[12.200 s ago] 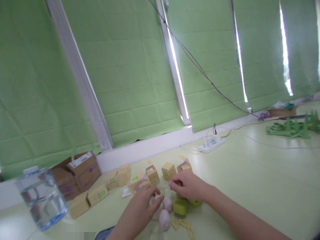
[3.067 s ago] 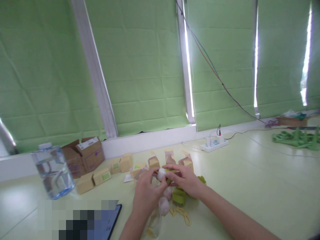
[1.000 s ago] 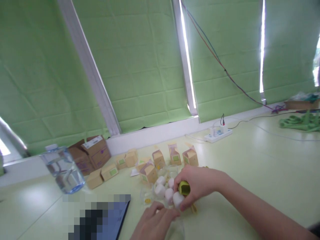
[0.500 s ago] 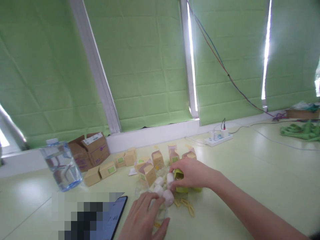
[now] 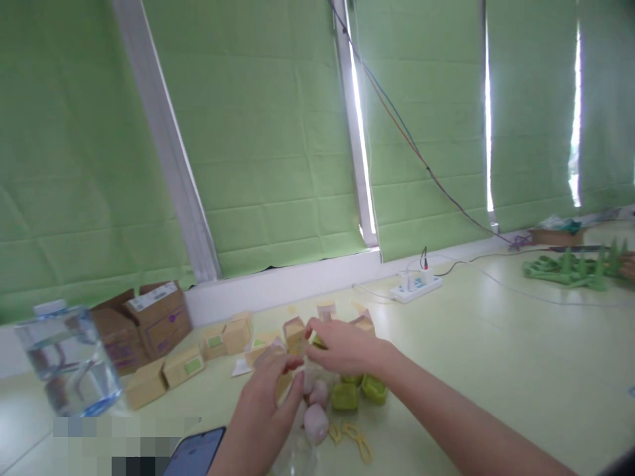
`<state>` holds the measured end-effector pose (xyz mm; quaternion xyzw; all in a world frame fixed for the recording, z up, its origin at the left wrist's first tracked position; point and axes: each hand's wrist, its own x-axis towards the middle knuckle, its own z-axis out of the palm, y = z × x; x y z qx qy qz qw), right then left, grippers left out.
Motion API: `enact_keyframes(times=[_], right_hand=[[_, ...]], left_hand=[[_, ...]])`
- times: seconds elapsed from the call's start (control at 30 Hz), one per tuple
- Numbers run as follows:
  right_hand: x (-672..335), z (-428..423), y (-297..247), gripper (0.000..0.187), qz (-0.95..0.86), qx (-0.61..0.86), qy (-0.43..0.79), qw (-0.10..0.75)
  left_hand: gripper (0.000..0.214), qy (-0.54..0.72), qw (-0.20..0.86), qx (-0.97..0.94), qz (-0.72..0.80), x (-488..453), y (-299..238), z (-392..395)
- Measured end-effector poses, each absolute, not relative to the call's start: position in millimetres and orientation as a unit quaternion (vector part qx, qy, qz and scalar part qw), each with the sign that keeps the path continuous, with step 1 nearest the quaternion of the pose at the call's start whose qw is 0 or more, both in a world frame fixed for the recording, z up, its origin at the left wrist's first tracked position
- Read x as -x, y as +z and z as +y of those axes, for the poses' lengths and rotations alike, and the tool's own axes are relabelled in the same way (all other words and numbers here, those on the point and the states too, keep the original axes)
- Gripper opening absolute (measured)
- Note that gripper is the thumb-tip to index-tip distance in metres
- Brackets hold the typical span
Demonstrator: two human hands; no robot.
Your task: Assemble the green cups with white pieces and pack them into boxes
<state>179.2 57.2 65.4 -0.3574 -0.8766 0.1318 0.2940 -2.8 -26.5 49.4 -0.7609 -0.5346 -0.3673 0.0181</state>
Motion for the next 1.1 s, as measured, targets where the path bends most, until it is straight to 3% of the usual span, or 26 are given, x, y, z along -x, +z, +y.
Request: enact_keyframes(times=[0.13,0.2,0.3,0.4,0.9,1.1], right_hand=[[-192,60,42,0.036,-0.783,0.289,0.405,0.373],[-190,60,29,0.041,-0.734,0.236,0.474,0.424],[-184,60,16,0.045,-0.707,0.176,0.478,0.491],[-180,62,10,0.053,-0.655,0.17,0.539,0.501],[-180,64,0,0.038,-0.659,0.218,0.547,0.468],[-173,64,4,0.045,-0.612,0.213,0.557,0.52]], left_hand=[[0.032,-0.372,-0.023,0.783,-0.498,-12,61,-11],[0.043,-0.361,-0.034,0.814,-0.453,-21,64,-1],[0.036,-0.364,-0.018,0.825,-0.431,-27,63,12],[0.029,-0.416,-0.008,0.794,-0.442,-19,56,16],[0.045,-0.561,-0.277,0.672,-0.397,-5,30,6],[0.043,-0.561,-0.314,0.663,-0.383,1,31,12]])
